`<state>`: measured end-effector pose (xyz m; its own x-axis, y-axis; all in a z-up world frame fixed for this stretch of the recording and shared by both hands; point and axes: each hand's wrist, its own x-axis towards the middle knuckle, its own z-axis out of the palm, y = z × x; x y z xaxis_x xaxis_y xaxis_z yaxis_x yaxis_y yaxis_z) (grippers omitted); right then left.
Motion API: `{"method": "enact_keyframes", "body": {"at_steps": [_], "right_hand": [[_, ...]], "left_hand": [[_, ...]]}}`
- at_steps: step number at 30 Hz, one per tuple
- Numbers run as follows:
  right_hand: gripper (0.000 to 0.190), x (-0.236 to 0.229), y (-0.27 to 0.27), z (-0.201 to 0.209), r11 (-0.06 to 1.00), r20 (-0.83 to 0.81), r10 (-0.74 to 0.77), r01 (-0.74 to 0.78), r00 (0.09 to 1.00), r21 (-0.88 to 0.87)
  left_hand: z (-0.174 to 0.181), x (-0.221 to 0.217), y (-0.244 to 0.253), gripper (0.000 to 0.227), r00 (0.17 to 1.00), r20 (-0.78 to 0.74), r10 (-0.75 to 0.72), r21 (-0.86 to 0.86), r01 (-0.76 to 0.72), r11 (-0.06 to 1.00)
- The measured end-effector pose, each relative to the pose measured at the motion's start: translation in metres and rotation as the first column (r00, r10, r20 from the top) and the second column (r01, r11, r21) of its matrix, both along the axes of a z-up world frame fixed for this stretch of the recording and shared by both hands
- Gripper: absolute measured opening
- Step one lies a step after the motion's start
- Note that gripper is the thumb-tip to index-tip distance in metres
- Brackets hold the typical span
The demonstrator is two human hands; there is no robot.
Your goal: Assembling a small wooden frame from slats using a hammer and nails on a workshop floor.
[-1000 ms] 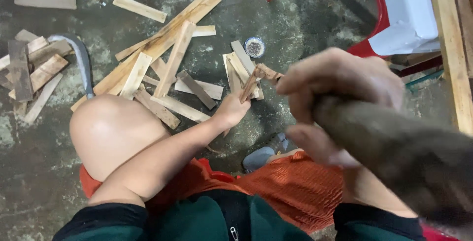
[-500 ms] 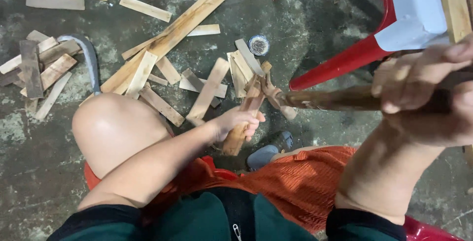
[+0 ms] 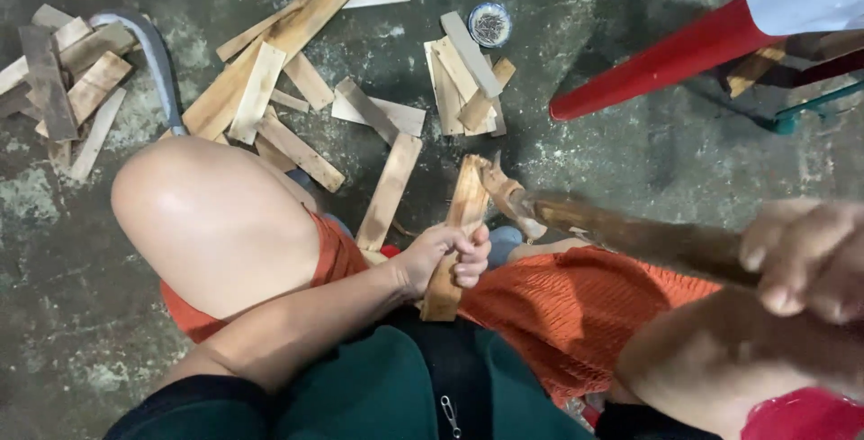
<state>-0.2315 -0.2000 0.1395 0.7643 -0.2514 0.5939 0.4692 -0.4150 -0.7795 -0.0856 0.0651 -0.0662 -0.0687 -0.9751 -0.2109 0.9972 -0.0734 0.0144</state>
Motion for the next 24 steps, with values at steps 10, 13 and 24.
{"method": "enact_keyframes", "body": {"at_steps": [10, 13, 24], "right_hand": [[0.047, 0.067, 0.113, 0.03, 0.942, 0.179, -0.327, 0.303, 0.928, 0.147], [0.035, 0.062, 0.105, 0.032, 0.985, 0.14, -0.17, 0.166, 0.975, 0.038], [0.029, 0.076, 0.043, 0.069, 0.931, -0.149, 0.259, -0.288, 0.954, -0.226]], "left_hand": [[0.003, 0.019, -0.022, 0.016, 0.976, 0.153, 0.156, 0.084, -0.17, 0.982], [0.002, 0.019, -0.028, 0.014, 0.963, 0.207, 0.171, 0.146, -0.203, 0.968], [-0.008, 0.077, -0.07, 0.017, 0.831, 0.556, 0.001, 0.167, -0.113, 0.979]]}}
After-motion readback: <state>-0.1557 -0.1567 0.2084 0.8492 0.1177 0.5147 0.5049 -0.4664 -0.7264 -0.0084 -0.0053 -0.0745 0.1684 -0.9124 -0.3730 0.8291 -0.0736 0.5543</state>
